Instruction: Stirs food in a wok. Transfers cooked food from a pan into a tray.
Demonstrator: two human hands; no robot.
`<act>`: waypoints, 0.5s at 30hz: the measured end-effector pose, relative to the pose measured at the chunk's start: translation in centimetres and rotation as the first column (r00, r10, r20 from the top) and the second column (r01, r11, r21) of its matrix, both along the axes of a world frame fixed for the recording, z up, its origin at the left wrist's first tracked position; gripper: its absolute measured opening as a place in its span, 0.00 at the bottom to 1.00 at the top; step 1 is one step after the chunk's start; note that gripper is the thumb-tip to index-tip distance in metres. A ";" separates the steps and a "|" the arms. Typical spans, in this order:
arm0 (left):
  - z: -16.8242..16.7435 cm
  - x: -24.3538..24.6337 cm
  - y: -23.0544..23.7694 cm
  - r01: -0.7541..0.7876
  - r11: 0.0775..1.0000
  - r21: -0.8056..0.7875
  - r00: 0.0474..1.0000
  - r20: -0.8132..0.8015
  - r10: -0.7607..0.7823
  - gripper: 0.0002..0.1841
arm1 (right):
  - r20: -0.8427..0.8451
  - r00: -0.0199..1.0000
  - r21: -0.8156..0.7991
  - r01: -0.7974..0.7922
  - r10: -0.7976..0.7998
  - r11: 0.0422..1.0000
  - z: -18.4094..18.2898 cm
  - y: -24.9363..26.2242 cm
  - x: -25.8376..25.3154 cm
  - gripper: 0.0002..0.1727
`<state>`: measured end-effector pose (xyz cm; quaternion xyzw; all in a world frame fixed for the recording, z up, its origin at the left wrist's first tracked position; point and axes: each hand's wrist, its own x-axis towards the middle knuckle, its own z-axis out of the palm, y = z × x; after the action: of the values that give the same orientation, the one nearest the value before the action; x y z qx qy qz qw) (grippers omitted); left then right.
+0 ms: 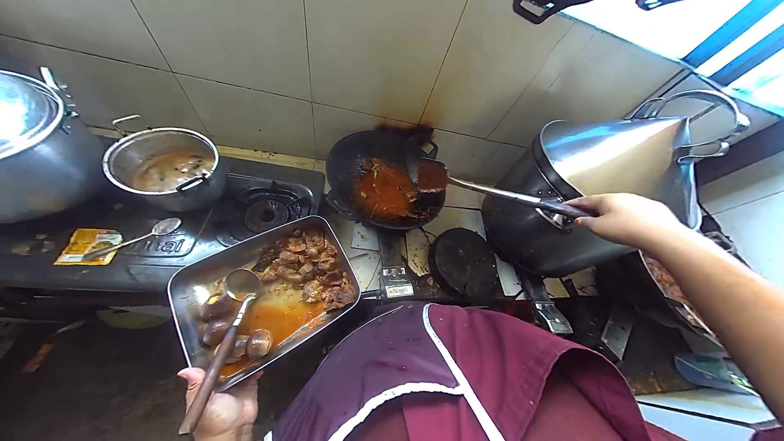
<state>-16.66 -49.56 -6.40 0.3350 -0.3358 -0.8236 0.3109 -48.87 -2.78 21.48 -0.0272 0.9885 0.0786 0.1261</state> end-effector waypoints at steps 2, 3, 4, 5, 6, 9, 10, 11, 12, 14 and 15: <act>0.0 -0.4 -0.4 0.017 1.000 -0.002 1.000 -0.026 -0.017 0.39 | 0.127 0.991 -0.102 0.043 -0.029 0.994 -3.1 -1.0 0.4 0.25; 0.0 -0.6 -0.7 0.021 1.000 0.001 0.999 -0.030 -0.021 0.39 | 0.167 0.986 -0.107 0.049 -0.031 0.993 -5.0 -1.6 0.7 0.27; 0.0 -0.9 -1.0 0.028 1.000 0.002 0.999 -0.034 -0.028 0.39 | 0.156 0.988 -0.055 0.026 -0.017 0.998 -6.5 -2.5 1.0 0.28; -0.1 -1.2 -1.3 0.035 0.999 0.002 0.999 -0.039 -0.034 0.39 | 0.116 0.993 0.024 -0.007 0.004 1.000 -7.6 -3.5 1.6 0.29; -0.2 -1.3 -1.5 0.043 0.999 -0.001 0.998 -0.042 -0.043 0.40 | 0.069 0.997 0.101 -0.040 0.034 0.994 -8.6 -4.5 2.3 0.30; -0.2 -1.5 -2.3 0.053 0.998 -0.017 0.998 -0.039 -0.054 0.40 | -0.102 0.985 0.171 -0.122 0.140 0.978 -12.0 -4.9 4.3 0.31; -0.1 -1.5 -2.6 0.059 0.998 -0.020 0.998 -0.033 -0.060 0.40 | -0.155 0.975 0.172 -0.133 0.160 0.976 -12.8 -4.5 4.6 0.31; -0.1 -1.5 -2.8 0.058 0.998 -0.021 0.998 -0.018 -0.058 0.40 | -0.198 0.966 0.169 -0.136 0.169 0.976 -13.4 -4.1 4.8 0.31; -0.1 -1.5 -3.0 0.058 0.998 -0.022 0.998 -0.012 -0.058 0.40 | -0.225 0.960 0.163 -0.131 0.166 0.978 -13.7 -3.6 5.0 0.30; -0.1 -1.6 -3.6 0.068 0.997 -0.027 0.998 -0.004 -0.068 0.39 | -0.243 0.961 0.154 -0.094 0.130 0.983 -13.8 -2.9 5.3 0.30; -0.1 -1.6 -3.9 0.071 0.997 -0.031 0.997 -0.003 -0.071 0.39 | -0.247 0.963 0.157 -0.073 0.111 0.985 -13.8 -2.7 5.4 0.30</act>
<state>-18.22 -53.50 -6.51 0.3166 -0.3595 -0.8294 0.2874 -43.47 -5.44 7.68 -0.0535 0.9857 0.1596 -0.0041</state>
